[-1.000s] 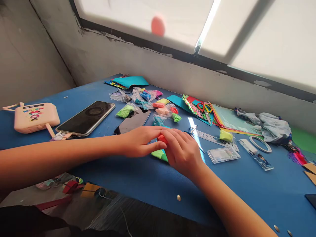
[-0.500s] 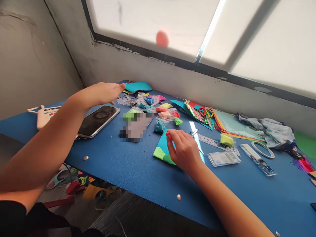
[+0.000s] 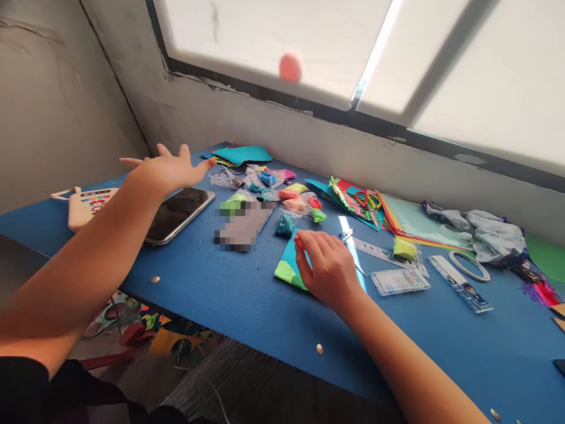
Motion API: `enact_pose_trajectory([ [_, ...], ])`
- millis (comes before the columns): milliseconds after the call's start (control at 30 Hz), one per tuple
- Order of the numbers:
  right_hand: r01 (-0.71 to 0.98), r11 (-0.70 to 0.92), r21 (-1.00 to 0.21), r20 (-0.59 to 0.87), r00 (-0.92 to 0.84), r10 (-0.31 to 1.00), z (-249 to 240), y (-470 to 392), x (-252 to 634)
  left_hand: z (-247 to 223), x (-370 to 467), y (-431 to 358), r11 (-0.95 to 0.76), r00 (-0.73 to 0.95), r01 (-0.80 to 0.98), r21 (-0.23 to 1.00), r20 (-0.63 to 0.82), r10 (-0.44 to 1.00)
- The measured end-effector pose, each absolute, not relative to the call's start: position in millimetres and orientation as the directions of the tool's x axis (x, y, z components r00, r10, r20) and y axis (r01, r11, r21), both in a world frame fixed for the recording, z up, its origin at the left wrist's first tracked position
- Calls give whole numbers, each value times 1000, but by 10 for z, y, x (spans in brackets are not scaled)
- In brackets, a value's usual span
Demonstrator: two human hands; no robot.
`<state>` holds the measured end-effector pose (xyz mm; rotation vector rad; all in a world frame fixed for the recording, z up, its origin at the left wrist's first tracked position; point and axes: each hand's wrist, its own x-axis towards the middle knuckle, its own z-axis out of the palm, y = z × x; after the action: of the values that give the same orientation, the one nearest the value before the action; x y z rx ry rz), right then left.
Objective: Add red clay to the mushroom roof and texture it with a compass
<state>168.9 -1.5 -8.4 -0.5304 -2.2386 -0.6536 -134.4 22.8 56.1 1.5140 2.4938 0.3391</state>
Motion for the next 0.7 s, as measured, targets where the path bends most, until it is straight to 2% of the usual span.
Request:
enact_pose_trajectory([
  [100, 540, 786, 300, 738, -654, 168, -94, -5, 1697, 565, -1311, 191, 502, -517, 808, 308, -37, 855],
  [167, 535, 791, 297, 734, -658, 170, -101, 0, 1699, 560, -1292, 195, 461, -481, 838, 292, -3, 877],
  [267, 530, 797, 288, 728, -662, 177, -104, 4, 1700, 559, -1250, 286, 415, -447, 880, 231, 107, 888],
  [400, 535, 796, 283, 729, -659, 184, -91, 4, 1703, 593, -1174, 536, 470, -494, 869, 156, 217, 842],
  [533, 534, 800, 274, 728, -659, 190, -83, 3, 1712, 637, -1119, 750, 424, -439, 898, 120, 336, 833],
  [700, 540, 798, 266, 730, -654, 200, -96, 18, 1720, 643, -1127, 946, 327, -357, 934, 145, 436, 826],
])
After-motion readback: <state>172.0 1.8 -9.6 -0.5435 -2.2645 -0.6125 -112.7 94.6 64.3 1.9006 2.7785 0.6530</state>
